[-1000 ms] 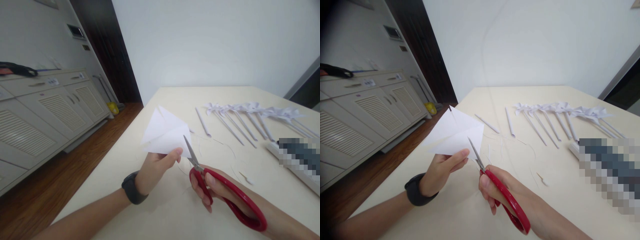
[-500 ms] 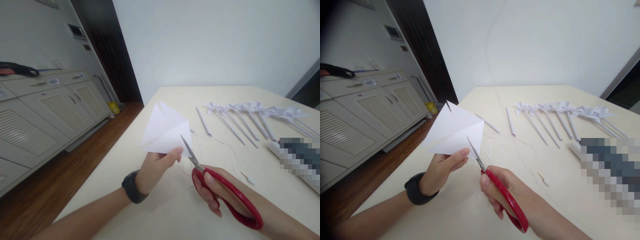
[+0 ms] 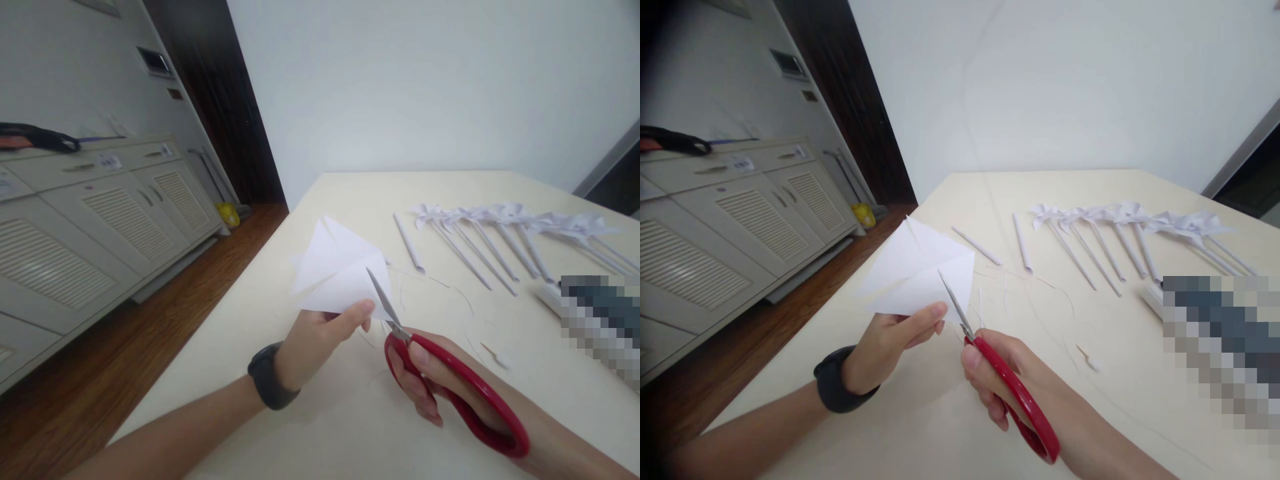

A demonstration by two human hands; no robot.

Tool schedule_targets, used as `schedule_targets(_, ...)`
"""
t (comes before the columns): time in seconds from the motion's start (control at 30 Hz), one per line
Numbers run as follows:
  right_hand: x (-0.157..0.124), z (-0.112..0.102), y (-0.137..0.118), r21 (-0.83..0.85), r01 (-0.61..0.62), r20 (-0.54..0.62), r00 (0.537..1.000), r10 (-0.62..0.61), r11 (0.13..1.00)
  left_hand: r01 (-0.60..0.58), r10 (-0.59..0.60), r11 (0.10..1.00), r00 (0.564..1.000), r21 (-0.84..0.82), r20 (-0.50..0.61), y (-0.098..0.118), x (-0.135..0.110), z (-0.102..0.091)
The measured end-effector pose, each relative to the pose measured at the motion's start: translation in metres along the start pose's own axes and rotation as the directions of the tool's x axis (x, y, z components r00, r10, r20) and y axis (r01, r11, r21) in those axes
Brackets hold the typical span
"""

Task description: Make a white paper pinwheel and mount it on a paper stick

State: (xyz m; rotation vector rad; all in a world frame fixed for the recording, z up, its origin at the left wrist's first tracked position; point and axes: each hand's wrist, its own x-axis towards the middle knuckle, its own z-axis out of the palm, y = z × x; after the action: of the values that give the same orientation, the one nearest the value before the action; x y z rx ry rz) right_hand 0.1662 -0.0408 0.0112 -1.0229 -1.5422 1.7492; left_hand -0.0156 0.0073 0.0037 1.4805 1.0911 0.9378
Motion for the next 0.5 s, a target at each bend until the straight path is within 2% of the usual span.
schedule_targets(0.13,0.0,0.0008,-0.0056,0.094,-0.004,-0.027,1.0,0.007,0.996,-0.01,0.01,0.999,1.0,0.032,-0.016,-0.001,0.0009,0.0018)
schedule_targets(0.37,-0.0001,0.0023,-0.008,0.051,-0.064,-0.027,0.998,0.065,0.997,-0.014,0.012,0.999,0.999,0.042,0.053,0.0045,0.0015,-0.0001)
schedule_targets(0.5,0.0018,0.0022,-0.001,0.002,-0.038,-0.025,0.999,0.038,0.999,-0.028,0.024,0.998,0.996,0.047,0.084,0.0068,0.0011,-0.002)
